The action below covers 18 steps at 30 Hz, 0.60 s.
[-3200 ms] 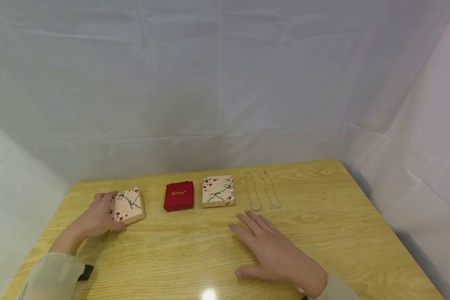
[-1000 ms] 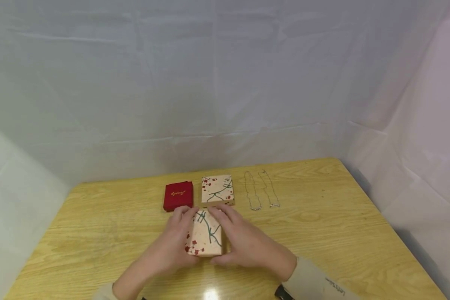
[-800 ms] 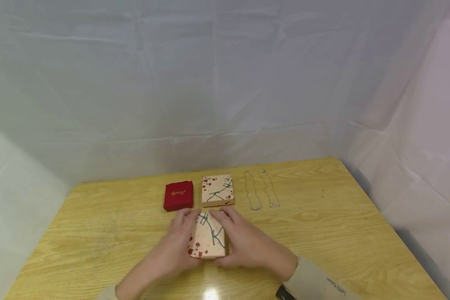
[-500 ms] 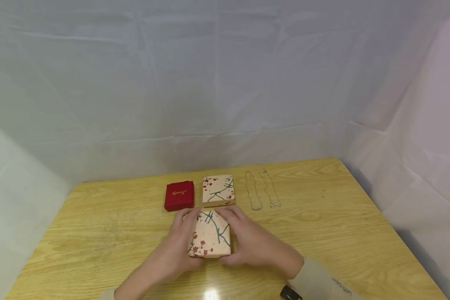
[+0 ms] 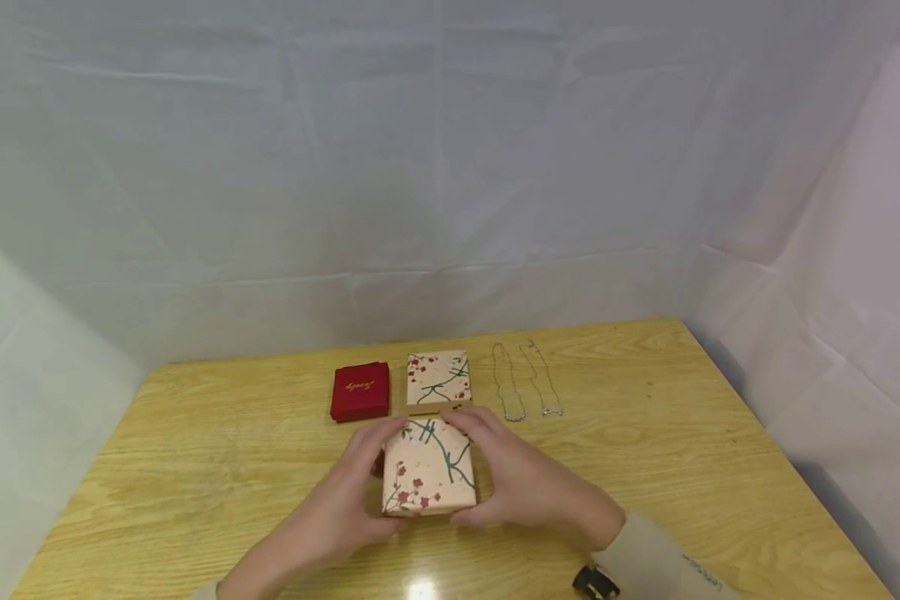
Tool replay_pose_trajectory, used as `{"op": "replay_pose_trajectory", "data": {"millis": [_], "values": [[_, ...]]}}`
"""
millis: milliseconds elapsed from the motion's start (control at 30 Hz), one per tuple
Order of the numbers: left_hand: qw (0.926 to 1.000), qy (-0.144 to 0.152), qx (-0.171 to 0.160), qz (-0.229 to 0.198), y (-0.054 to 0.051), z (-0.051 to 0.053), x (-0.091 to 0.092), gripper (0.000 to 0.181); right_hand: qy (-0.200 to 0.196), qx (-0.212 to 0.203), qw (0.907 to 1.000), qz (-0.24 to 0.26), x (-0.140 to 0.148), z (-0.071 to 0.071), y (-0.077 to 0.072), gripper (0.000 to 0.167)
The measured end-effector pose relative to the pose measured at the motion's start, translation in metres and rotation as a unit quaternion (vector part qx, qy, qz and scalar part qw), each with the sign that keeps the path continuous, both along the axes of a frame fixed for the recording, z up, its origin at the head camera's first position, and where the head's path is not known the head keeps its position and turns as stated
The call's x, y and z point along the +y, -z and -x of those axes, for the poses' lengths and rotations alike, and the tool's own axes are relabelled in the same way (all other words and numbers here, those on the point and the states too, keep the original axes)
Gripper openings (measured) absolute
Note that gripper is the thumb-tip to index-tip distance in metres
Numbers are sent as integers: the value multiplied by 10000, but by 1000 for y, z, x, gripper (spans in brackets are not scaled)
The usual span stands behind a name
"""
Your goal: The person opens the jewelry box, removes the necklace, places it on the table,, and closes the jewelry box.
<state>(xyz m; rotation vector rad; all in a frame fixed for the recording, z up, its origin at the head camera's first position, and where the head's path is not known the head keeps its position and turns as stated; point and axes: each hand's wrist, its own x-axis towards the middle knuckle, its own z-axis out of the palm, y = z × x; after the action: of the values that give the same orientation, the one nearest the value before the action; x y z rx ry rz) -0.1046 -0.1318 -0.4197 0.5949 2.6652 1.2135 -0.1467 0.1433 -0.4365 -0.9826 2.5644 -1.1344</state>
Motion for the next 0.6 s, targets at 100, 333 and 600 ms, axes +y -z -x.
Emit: {"op": "replay_pose_trajectory", "data": {"millis": [100,333,600], "values": [[9999,50,98,-50,1,0,-2,119,-89,65,9999,59,2,1,0,122],[9992,175,282,-242,6,1,-7,115,-216,18,9996,170,6,3,1,121],[9987,300,202,-369,8,3,-8,114,-331,-65,9993,158,8,2,2,118]]}}
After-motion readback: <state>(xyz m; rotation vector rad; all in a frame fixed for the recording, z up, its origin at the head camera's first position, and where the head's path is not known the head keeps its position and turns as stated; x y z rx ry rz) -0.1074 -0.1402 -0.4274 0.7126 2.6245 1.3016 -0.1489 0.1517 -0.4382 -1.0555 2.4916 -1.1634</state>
